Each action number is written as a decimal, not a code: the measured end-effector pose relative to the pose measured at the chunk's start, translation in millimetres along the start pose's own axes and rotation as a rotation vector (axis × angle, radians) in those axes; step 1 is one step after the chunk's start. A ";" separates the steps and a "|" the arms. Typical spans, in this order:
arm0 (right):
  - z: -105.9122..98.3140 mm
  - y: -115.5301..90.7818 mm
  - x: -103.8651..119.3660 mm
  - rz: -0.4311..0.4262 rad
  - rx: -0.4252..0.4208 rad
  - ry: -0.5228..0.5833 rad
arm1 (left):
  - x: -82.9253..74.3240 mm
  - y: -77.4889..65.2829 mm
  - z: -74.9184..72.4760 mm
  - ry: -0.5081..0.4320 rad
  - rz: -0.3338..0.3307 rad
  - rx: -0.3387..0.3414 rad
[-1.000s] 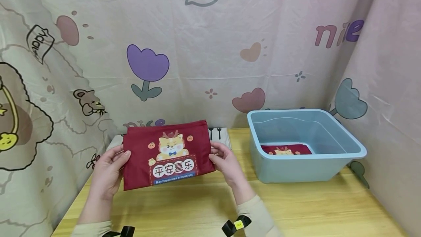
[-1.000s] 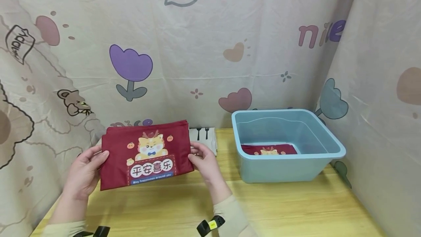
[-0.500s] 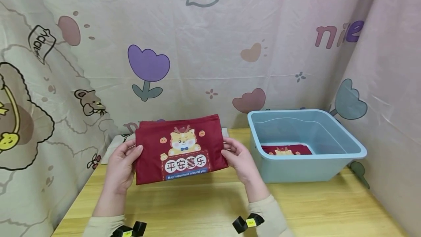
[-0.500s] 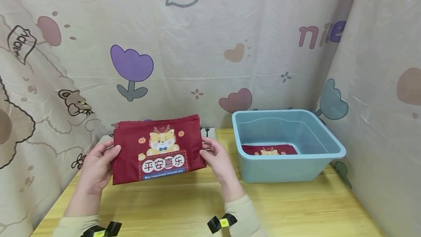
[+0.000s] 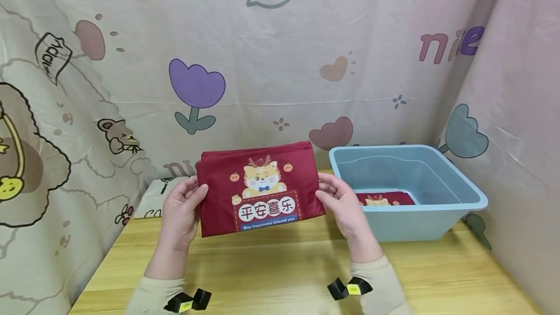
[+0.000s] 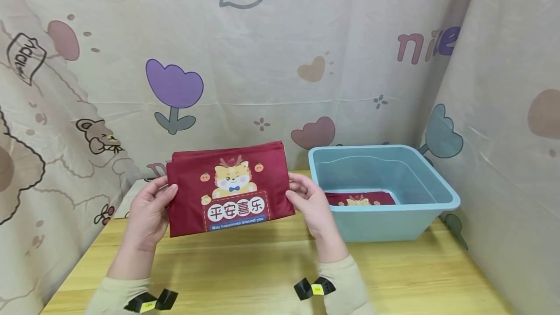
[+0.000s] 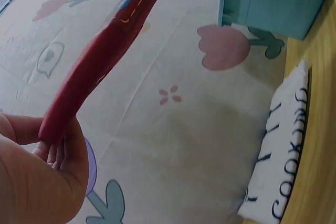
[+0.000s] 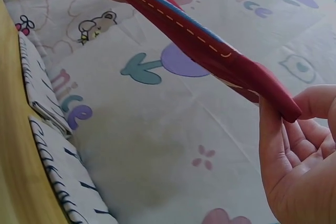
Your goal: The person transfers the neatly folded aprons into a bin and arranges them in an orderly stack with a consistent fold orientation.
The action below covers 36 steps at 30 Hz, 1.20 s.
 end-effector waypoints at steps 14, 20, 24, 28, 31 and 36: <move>-33.6 3.0 24.8 -0.080 -0.006 -0.001 | 6.2 1.9 37.9 0.026 -0.008 0.000; -48.7 5.8 35.7 -0.111 -0.003 -0.008 | 10.0 3.2 55.3 0.022 -0.007 0.015; -60.8 9.2 43.2 -0.129 0.000 -0.017 | 14.6 3.3 68.7 0.017 -0.026 0.023; -73.6 12.3 50.4 -0.136 -0.005 -0.043 | 18.9 1.5 82.6 0.012 -0.035 0.034; -83.3 13.6 55.3 -0.136 -0.012 -0.077 | 22.5 0.3 93.1 -0.005 -0.040 0.044; -101.2 13.6 61.9 -0.137 -0.030 -0.137 | 28.6 -3.1 111.7 -0.030 -0.056 0.067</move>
Point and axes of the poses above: each hand's wrist, its own y-axis towards the middle knuckle, its own z-axis out of the palm, x = y × z, the point moved 3 cm from there along y, towards the middle knuckle, and after that the axes turned 11 degrees about -x, right-handed, at the moved point
